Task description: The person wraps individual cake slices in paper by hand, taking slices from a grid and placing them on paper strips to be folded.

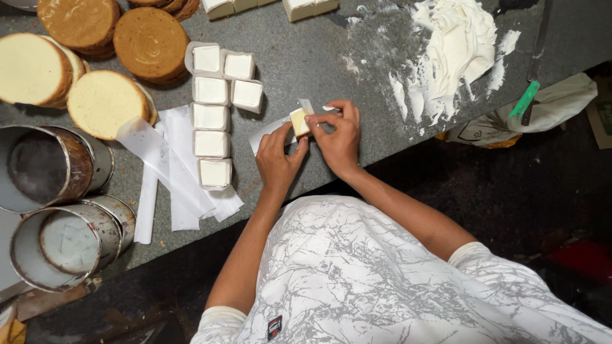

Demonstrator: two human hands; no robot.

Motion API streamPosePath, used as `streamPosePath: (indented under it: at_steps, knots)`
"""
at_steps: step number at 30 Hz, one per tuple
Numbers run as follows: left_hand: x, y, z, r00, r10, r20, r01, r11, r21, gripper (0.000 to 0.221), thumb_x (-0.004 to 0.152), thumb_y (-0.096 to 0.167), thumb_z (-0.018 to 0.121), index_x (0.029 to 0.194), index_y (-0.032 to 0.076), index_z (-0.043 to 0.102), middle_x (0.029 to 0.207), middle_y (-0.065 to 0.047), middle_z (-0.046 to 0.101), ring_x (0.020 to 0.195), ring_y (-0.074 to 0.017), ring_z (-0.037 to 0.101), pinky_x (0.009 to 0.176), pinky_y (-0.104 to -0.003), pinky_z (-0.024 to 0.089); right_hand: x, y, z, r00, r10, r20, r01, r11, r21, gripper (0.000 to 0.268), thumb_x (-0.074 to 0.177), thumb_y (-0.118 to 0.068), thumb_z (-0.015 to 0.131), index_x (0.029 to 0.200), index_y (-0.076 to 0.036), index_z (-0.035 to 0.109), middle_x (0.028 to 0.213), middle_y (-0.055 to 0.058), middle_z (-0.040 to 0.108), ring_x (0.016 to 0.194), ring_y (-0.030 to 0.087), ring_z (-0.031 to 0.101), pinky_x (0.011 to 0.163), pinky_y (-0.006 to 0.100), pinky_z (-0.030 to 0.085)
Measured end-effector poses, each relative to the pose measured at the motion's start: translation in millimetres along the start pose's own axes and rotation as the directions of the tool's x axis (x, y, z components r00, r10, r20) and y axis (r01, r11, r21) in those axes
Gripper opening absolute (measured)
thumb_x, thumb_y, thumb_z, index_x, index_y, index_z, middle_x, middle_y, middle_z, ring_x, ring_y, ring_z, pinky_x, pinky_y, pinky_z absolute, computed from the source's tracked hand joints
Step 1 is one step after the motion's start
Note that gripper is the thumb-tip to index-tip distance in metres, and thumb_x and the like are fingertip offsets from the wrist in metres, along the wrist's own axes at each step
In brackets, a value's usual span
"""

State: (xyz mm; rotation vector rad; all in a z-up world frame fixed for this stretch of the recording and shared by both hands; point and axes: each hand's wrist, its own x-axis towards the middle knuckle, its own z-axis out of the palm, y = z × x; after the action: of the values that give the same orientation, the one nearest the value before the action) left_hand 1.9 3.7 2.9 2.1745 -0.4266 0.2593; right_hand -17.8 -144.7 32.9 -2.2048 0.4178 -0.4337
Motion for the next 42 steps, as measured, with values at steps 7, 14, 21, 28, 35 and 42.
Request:
streamPosePath:
  at_steps: [7,14,21,28,35,42]
  knots:
    - [0.9,-6.2,0.5,0.997,-0.058,0.057,0.060,0.998,-0.034,0.041,0.082,0.019,0.082,0.120,0.007,0.071,0.098,-0.006,0.074,0.085,-0.0228,0.067,0.072,-0.038,0.053,-8.2,-8.4,-8.4,0.932,-0.283,0.227,0.284,0.958,0.029,0.029,0.095,-0.033,0.074,0.092,-0.005,0.082,0.153,0.021,0.047,0.142,0.038,0.036,0.119,0.054,0.029]
    - [0.1,-3.2,-3.4,0.999,-0.032,0.000,0.032,0.995,-0.090,0.046,0.081,0.024,0.084,0.121,0.007,0.069,0.109,-0.008,0.074,0.093,-0.0256,0.068,0.080,-0.039,0.055,-19.9,-4.6,-28.6,0.853,-0.297,0.428,0.447,0.840,-0.308,0.066,0.108,-0.045,0.050,0.159,-0.005,0.047,0.170,0.018,0.034,0.159,0.039,0.013,0.126,0.064,0.010]
    - [-1.5,-0.3,-4.1,0.992,-0.106,0.069,0.110,0.992,-0.056,0.044,0.084,0.023,0.084,0.122,0.007,0.071,0.111,-0.009,0.075,0.100,-0.0280,0.067,0.086,-0.041,0.054,-12.3,5.5,-46.2,0.935,-0.231,0.271,0.178,0.962,0.206,0.073,0.112,-0.060,0.036,0.156,-0.003,0.040,0.144,0.017,0.057,0.132,0.023,0.060,0.115,0.041,0.045]
    - [-7.8,0.9,-23.7,0.999,-0.044,-0.024,0.047,0.987,0.155,0.048,0.095,0.016,0.076,0.134,-0.008,0.062,0.138,-0.028,0.061,0.134,-0.0433,0.052,0.113,-0.050,0.042,8.7,30.4,-54.1,0.988,-0.032,0.152,0.000,0.979,0.205,0.046,0.113,-0.041,0.047,0.137,-0.005,0.061,0.117,0.009,0.069,0.100,0.016,0.063,0.091,0.032,0.052]
    - [28.2,14.7,-33.2,0.941,-0.304,0.149,0.199,0.853,0.482,0.036,0.084,0.020,0.079,0.109,-0.005,0.070,0.107,-0.022,0.061,0.105,-0.0398,0.056,0.089,-0.052,0.045,7.7,40.9,-50.0,0.940,-0.125,0.318,0.052,0.972,0.229,0.033,0.106,-0.027,0.065,0.128,-0.002,0.067,0.113,0.016,0.059,0.104,0.020,0.063,0.087,0.035,0.055]
    - [26.7,33.6,-43.8,0.860,-0.510,-0.006,0.499,0.839,0.218,0.024,0.094,0.020,0.073,0.103,-0.003,0.074,0.086,-0.022,0.072,0.075,-0.0327,0.070,0.072,-0.045,0.055,17.2,41.3,-55.7,0.812,-0.181,0.555,0.156,0.983,0.093,0.045,0.100,-0.028,0.068,0.136,-0.003,0.062,0.105,0.011,0.070,0.107,0.026,0.054,0.091,0.041,0.048]
